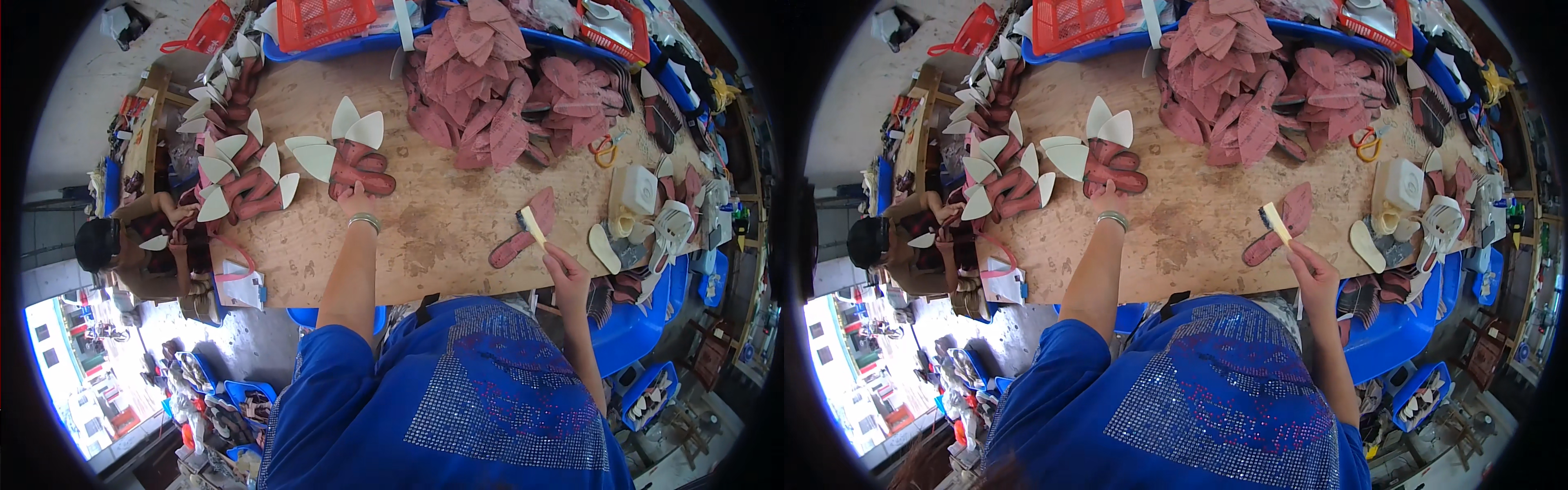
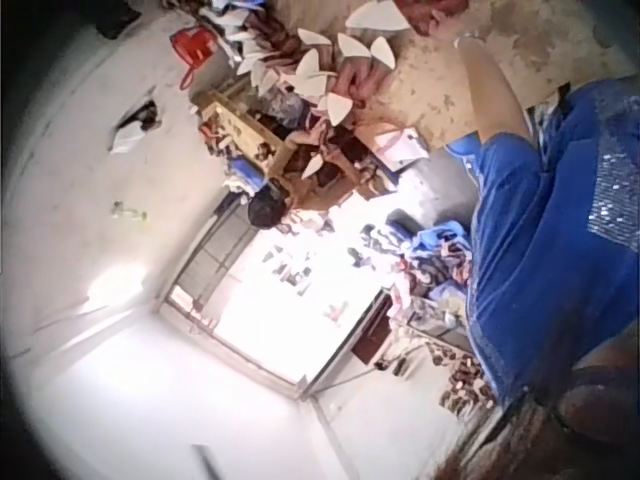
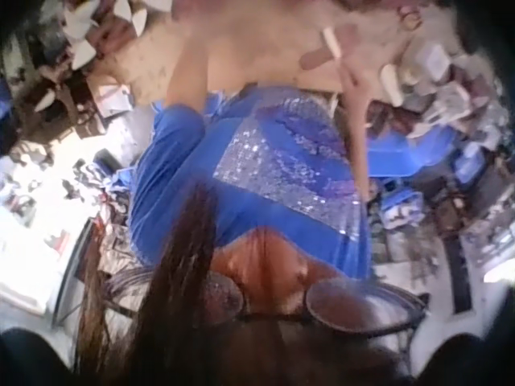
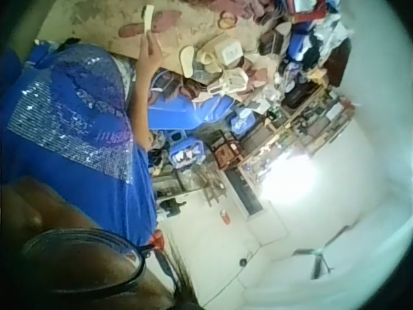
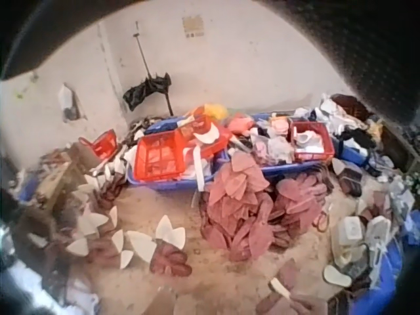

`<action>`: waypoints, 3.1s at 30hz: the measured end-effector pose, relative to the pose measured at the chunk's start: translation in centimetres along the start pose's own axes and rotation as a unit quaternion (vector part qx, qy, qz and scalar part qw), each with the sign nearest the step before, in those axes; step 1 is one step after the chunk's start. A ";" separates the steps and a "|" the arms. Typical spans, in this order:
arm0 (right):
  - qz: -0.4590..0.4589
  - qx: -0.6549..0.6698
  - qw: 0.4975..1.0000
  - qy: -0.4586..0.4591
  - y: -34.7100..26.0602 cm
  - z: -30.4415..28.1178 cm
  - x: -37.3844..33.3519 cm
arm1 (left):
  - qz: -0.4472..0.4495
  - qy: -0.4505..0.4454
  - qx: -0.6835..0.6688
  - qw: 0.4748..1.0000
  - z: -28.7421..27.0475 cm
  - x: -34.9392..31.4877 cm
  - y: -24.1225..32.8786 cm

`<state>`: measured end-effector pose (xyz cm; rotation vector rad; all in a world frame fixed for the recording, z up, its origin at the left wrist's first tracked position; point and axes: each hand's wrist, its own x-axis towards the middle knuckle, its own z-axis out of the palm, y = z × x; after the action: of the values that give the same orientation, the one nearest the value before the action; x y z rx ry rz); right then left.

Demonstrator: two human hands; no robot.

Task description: The person applies glue to pink shoe insoles using a wooden stick and then presses white shoe parts onto them. The person handles the insoles and parts one at a time, repeating the process for multiple units on a cluttered workbench.

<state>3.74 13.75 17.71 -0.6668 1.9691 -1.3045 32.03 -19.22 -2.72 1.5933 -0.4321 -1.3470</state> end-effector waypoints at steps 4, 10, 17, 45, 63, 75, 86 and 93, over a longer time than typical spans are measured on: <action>0.032 -0.006 0.999 0.027 0.2 -2.2 -0.2 | 0.113 0.014 0.181 0.977 -1.0 -1.2 -2.3; 0.073 0.067 0.985 0.140 3.0 -9.1 0.4 | 0.252 -0.280 0.553 0.744 3.3 -18.4 -8.4; 0.019 0.012 0.983 0.180 8.2 -17.4 -0.4 | 0.351 -0.348 0.684 0.537 8.7 -30.6 -13.3; 0.006 -0.530 0.843 0.090 14.5 -27.7 12.1 | -0.285 -0.535 0.241 0.758 12.3 -39.8 -6.0; -0.237 -0.353 0.901 0.083 6.8 -18.8 4.1 | -0.263 -0.500 0.234 0.791 11.5 -42.8 -2.4; -0.338 -0.333 0.874 0.109 3.4 -13.7 7.1 | -0.251 -0.458 0.182 0.833 6.6 -41.8 1.5; -0.335 -0.390 0.856 0.055 1.5 -9.1 6.8 | -0.239 -0.445 0.174 0.845 3.3 -39.8 2.5; -0.159 -0.322 0.925 0.124 6.5 -18.5 6.8 | -0.115 -0.454 0.256 0.846 2.6 -38.3 1.8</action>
<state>-15.08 22.03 15.01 -1.2236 2.6120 -0.9252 17.77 8.22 20.13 1.3227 -1.2908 -2.2937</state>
